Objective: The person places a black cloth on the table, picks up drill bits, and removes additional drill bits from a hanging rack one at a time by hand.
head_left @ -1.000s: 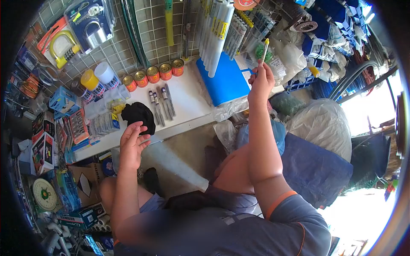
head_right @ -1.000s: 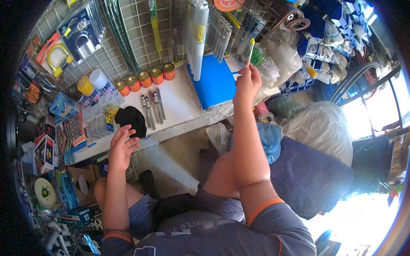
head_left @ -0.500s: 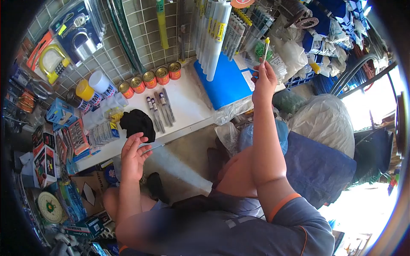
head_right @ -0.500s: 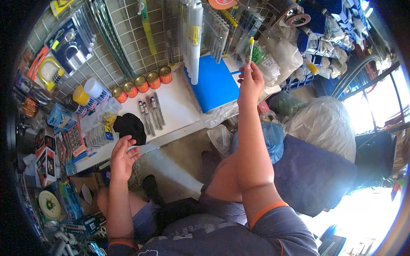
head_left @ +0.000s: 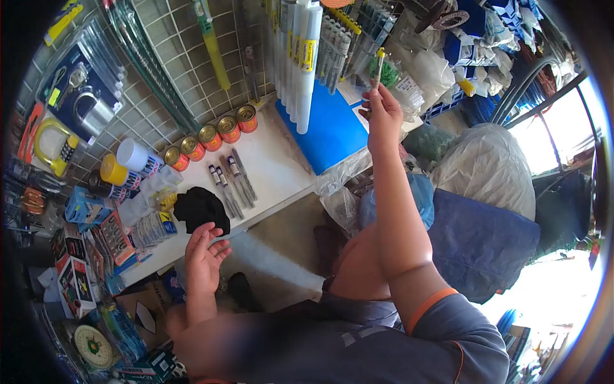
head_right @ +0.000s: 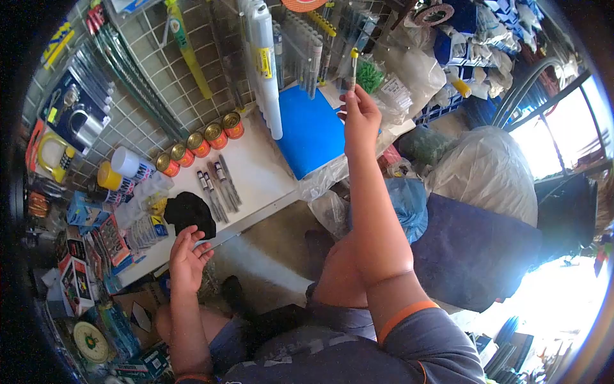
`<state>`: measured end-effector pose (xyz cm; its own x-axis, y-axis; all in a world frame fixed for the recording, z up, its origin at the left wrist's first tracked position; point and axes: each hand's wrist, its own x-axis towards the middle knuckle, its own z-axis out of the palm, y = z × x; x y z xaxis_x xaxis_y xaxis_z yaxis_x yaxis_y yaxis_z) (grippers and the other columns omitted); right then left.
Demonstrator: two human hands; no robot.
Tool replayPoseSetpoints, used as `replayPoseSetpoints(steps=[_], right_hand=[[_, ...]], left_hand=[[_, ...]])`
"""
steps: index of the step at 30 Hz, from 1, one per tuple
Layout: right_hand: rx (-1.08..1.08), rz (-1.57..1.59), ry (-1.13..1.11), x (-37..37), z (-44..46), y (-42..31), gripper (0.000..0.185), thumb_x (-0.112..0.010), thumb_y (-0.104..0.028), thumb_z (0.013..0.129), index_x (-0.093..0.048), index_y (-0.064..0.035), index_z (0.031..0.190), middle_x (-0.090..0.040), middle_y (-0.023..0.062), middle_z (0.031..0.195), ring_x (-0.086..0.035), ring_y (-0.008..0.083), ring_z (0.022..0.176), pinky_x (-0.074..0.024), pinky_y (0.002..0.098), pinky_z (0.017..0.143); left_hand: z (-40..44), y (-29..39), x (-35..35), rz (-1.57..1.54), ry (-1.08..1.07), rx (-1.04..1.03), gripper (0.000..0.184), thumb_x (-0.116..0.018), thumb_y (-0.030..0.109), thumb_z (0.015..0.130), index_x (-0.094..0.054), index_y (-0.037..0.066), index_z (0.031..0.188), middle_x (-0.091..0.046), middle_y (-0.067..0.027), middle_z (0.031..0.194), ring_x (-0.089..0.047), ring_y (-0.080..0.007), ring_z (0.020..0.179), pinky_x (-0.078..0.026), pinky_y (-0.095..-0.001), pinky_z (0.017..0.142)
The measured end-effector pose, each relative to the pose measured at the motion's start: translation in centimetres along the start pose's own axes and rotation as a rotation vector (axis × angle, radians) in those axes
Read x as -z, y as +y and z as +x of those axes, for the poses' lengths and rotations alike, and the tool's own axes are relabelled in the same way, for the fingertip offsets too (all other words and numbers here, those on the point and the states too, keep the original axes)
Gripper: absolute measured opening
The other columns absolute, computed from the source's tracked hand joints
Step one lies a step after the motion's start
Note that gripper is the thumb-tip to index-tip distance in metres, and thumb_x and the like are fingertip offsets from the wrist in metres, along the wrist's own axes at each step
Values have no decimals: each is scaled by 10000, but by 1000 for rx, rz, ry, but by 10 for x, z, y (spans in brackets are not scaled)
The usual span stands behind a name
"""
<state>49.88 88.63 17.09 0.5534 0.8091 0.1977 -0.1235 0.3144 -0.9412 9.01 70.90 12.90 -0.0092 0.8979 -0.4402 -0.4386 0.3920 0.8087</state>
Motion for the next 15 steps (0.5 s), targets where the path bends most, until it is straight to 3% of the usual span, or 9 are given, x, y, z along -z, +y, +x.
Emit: replayPoseSetpoints(steps=[10,15], right_hand=[[6,-123,69,-35,22,10,342,-618,-215,965,-633,-71,1274,-678,28,939,-596,100,802,-513,276,655],[166,-185,124,-43,39,27,347,-619,-196,962,-628,-29,1266,-680,16,892,-570,76,726,-474,249,622]], left_hand=[[26,-3,3,85,14,-41,300,-555,305,985,-564,115,1217,-603,-44,1083,-598,-195,903,-492,-360,790],[31,-6,2,142,31,-39,307,-551,290,993,-562,89,1225,-615,-52,1076,-616,-185,892,-505,-350,776]])
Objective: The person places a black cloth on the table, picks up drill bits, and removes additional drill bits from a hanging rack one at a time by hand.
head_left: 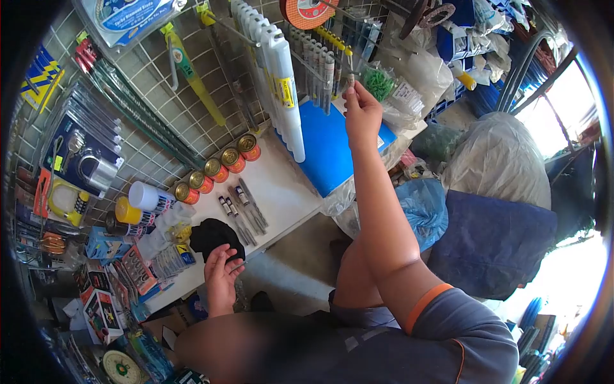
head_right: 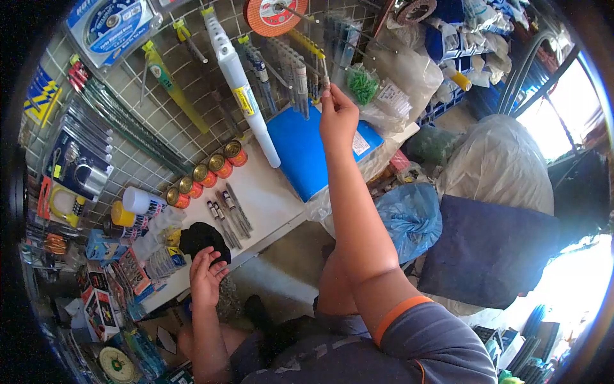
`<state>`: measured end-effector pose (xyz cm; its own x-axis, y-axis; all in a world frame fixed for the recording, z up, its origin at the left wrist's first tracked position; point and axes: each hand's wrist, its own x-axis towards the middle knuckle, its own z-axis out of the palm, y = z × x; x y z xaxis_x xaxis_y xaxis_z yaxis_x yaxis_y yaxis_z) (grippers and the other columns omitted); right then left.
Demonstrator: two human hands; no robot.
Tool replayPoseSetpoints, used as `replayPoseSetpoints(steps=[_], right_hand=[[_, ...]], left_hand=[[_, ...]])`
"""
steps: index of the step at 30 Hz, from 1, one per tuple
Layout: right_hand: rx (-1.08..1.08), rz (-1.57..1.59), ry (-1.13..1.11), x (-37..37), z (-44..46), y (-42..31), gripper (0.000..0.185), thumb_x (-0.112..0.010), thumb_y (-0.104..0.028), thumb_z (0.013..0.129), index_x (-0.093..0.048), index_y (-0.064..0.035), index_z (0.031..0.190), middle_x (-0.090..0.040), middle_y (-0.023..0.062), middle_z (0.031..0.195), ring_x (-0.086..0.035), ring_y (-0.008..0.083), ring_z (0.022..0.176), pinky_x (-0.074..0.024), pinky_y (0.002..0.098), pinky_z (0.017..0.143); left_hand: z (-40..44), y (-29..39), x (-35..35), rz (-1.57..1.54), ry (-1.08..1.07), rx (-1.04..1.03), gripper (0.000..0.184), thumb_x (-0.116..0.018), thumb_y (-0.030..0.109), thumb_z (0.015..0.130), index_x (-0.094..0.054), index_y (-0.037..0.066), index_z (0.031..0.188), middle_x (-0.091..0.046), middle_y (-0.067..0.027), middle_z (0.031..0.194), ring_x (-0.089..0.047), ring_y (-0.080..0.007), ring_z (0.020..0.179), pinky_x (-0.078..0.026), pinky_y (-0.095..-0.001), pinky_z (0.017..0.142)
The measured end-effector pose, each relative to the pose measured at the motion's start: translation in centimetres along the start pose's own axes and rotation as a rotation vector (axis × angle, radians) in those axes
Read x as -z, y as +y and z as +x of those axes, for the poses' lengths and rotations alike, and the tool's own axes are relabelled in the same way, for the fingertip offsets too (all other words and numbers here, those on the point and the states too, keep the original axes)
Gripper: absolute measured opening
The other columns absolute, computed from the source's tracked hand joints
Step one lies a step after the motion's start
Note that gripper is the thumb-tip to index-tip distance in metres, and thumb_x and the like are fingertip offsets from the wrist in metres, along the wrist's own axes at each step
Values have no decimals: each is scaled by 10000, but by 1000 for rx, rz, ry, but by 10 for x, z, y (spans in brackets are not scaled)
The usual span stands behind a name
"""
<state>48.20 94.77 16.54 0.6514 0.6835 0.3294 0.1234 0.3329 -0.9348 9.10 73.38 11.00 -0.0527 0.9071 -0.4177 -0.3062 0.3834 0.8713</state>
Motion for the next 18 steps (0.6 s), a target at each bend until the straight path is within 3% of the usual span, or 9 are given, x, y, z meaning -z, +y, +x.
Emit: replayPoseSetpoints(steps=[1,4,8,12,14,18], right_hand=[[17,-9,8,-1,2,1,349,-620,-193,961,-627,-19,1263,-679,14,880,-563,70,710,-465,244,615],[7,-37,49,-6,7,1,335,-636,-168,937,-646,52,1190,-712,92,897,-627,113,815,-492,266,769],[50,-98,-22,-4,11,7,325,-631,-177,951,-646,28,1202,-675,35,866,-559,76,726,-452,241,646],[62,-110,-10,-4,0,-1,305,-651,-153,928,-647,20,1180,-689,67,942,-606,116,812,-474,257,718],[143,-80,70,1,0,-7,262,-658,-128,912,-648,22,1126,-681,101,935,-623,151,830,-500,298,744],[455,82,307,18,-24,-75,117,-604,-62,937,-647,8,1020,-657,58,913,-587,111,787,-466,237,696]], left_hand=[[1,-2,0,21,4,-2,304,-550,288,995,-563,91,1225,-618,-52,1076,-618,-182,889,-506,-343,773],[3,-3,-5,92,7,0,301,-549,288,997,-567,93,1225,-624,-55,1083,-620,-173,884,-506,-324,766],[6,-4,-8,163,6,-6,310,-548,293,999,-568,91,1234,-628,-58,1097,-618,-167,890,-503,-316,768],[5,-5,-12,197,-21,-12,319,-560,293,984,-576,85,1227,-643,-50,1090,-615,-150,902,-487,-305,780],[2,-8,-11,215,-41,-16,334,-569,308,981,-581,83,1227,-646,-50,1110,-613,-150,927,-481,-303,794],[-6,-14,-12,220,-73,-35,349,-574,316,981,-583,76,1234,-651,-63,1141,-610,-156,977,-469,-302,841]])
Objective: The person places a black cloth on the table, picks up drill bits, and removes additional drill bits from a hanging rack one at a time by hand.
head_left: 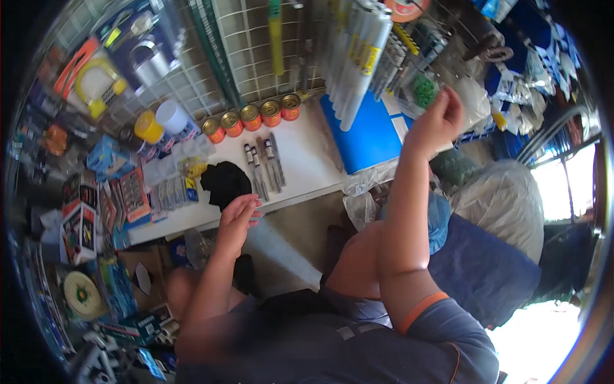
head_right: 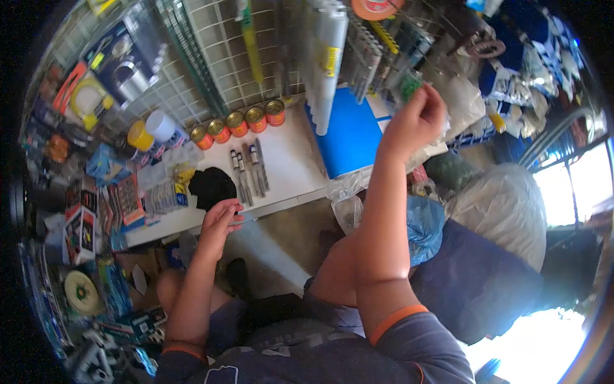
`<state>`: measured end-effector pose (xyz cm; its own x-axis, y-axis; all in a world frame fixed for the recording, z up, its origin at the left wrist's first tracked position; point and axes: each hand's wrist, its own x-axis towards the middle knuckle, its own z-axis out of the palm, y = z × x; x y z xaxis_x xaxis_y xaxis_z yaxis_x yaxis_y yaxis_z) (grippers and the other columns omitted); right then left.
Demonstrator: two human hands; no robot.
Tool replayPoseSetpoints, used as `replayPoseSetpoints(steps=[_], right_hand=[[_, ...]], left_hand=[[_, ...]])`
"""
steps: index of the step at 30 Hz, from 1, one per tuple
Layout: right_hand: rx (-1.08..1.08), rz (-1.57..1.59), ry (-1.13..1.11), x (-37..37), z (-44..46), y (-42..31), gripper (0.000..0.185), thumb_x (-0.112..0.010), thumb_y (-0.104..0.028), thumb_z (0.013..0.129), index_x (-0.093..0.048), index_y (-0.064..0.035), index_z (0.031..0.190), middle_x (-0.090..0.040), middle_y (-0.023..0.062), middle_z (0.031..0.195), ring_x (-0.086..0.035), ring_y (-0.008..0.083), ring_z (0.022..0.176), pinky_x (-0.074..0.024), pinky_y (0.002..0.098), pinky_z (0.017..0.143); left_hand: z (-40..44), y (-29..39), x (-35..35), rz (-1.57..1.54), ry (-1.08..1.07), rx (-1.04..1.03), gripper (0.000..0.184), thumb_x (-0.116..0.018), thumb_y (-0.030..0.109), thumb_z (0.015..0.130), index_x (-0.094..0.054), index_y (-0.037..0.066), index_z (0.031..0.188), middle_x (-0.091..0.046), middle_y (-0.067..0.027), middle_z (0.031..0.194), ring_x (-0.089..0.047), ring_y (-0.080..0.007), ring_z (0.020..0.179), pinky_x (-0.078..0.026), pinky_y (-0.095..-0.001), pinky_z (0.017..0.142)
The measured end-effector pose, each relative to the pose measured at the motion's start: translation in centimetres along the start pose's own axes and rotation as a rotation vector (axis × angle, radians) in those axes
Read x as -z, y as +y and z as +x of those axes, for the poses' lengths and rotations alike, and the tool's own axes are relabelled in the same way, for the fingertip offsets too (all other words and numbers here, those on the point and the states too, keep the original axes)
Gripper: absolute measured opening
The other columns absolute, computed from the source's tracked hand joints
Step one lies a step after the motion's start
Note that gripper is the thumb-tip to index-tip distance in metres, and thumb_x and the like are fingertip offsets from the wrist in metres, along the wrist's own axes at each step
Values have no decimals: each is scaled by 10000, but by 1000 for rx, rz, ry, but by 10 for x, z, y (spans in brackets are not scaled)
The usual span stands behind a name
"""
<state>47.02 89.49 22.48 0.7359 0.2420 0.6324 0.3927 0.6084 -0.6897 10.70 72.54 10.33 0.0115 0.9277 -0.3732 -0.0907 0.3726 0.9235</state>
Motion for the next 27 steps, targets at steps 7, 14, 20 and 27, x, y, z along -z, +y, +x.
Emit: replayPoseSetpoints(steps=[7,14,20,27], right_hand=[[-265,-24,-788,-15,-110,-75,134,-665,-103,916,-660,-23,1023,-595,-28,811,-509,45,702,-422,216,606],[-341,-687,-1462,-14,-256,-9,998,-775,-479,736,-262,-97,1501,-535,311,1193,-569,461,1078,-488,468,922],[-155,-948,-1606,-25,-283,-44,1106,-796,-449,711,-134,-165,1550,-351,255,1345,-457,448,1161,-479,535,928],[-216,-994,-1781,-46,-274,-55,1266,-845,-339,666,48,-263,1560,-378,274,1365,-498,465,1191,-509,493,926]], left_hand=[[20,-46,-20,13,186,-273,519,-560,259,989,-411,1,1414,-552,-157,1345,-529,-279,1231,-398,-344,1032],[21,-36,-34,-229,191,-24,658,-504,291,933,-292,102,1527,-369,-107,1526,-340,-233,1384,-241,-399,1112],[13,-28,-39,-351,233,-48,726,-472,272,915,-193,11,1533,-250,-167,1573,-236,-248,1449,-175,-343,1166],[42,-52,-17,-371,329,-126,716,-476,409,960,-229,62,1536,-276,-128,1576,-218,-254,1457,-126,-377,1175]])
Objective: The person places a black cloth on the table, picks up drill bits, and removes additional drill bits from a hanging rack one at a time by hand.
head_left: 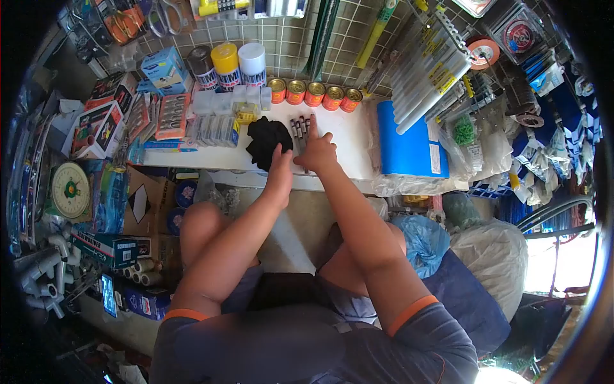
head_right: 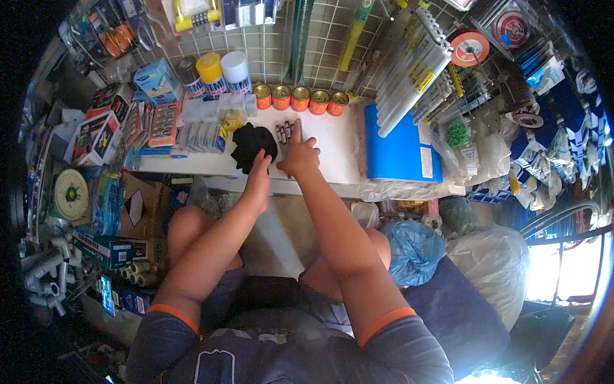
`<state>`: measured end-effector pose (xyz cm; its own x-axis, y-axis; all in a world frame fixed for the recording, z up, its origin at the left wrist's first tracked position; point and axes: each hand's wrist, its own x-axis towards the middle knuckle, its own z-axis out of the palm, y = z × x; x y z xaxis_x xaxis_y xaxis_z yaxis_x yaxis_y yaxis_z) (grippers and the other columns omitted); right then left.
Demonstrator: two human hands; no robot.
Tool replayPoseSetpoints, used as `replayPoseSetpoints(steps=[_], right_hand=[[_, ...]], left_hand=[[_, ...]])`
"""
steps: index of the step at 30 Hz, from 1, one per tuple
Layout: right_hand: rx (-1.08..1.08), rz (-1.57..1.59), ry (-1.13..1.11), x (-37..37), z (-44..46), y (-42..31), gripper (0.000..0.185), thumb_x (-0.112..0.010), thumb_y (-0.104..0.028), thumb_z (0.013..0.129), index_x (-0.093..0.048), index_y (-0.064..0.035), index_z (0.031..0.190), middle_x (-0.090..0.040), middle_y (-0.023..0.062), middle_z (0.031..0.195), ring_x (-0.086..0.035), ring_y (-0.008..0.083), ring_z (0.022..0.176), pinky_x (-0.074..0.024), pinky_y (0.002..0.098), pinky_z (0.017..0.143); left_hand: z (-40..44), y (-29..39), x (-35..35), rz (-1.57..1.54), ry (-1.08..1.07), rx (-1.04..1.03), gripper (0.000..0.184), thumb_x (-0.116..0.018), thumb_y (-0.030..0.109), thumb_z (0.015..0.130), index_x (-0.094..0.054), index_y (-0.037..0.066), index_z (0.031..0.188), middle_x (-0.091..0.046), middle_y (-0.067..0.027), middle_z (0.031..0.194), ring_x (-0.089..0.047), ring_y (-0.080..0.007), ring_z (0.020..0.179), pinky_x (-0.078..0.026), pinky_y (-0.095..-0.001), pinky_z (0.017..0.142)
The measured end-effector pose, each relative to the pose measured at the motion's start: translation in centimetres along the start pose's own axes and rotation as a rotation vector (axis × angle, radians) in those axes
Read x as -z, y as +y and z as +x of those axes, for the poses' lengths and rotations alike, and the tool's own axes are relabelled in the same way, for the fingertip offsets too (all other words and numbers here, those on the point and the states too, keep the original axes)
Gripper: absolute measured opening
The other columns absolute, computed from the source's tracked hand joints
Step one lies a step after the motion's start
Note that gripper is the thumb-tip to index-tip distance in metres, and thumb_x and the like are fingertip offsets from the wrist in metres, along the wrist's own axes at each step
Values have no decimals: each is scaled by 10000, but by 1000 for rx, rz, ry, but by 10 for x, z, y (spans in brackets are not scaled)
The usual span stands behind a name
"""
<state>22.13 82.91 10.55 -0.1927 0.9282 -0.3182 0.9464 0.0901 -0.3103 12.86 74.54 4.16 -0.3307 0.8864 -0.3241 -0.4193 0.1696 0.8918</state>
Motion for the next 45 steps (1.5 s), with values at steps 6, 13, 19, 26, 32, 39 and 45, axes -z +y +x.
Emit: replayPoseSetpoints(steps=[6,13,19,26,32,39,45], right_hand=[[23,-82,73,-18,0,12,1091,-722,-179,752,6,-222,1563,-509,297,1252,-599,452,1085,-520,461,912],[430,643,331,-18,-11,47,903,-661,-65,722,-226,-75,1513,-676,173,979,-677,302,921,-527,352,858],[801,755,182,26,-80,15,934,-695,-44,773,-183,-116,1550,-607,186,1263,-621,306,1132,-498,374,927],[620,833,-150,43,-88,35,1029,-704,-76,789,-36,-122,1570,-646,247,1115,-662,257,858,-521,368,797],[414,569,-87,59,-75,62,781,-670,-148,871,-251,-82,1527,-682,180,997,-657,253,755,-527,376,731],[510,511,91,53,-61,90,356,-582,-119,915,-537,-27,1256,-659,236,862,-662,337,784,-498,416,744],[336,543,97,97,-82,83,234,-622,-165,920,-539,-39,1100,-609,206,770,-617,303,717,-451,400,637]], left_hand=[[17,-8,14,-85,51,53,732,-438,543,987,-267,72,1521,-339,-142,1544,-268,-300,1435,-155,-409,1166],[-31,21,-3,46,-118,52,679,-557,510,944,-396,85,1449,-504,-93,1381,-423,-249,1304,-340,-456,1040],[-45,75,-20,-85,-404,-226,632,-712,353,888,-464,36,1375,-586,-63,1265,-525,-190,1195,-398,-375,1011],[-31,57,-27,0,-369,-105,396,-683,296,922,-574,45,1208,-657,-61,1090,-611,-142,998,-487,-329,860],[-18,62,-57,24,-232,-237,232,-691,245,915,-646,26,974,-690,-41,855,-655,-130,748,-524,-299,666],[0,56,-70,-64,-228,-204,223,-718,216,895,-622,21,946,-671,-45,813,-658,-135,700,-526,-278,622],[15,45,-67,14,-175,-251,222,-677,221,926,-617,7,938,-650,-39,796,-634,-129,670,-529,-285,617]])
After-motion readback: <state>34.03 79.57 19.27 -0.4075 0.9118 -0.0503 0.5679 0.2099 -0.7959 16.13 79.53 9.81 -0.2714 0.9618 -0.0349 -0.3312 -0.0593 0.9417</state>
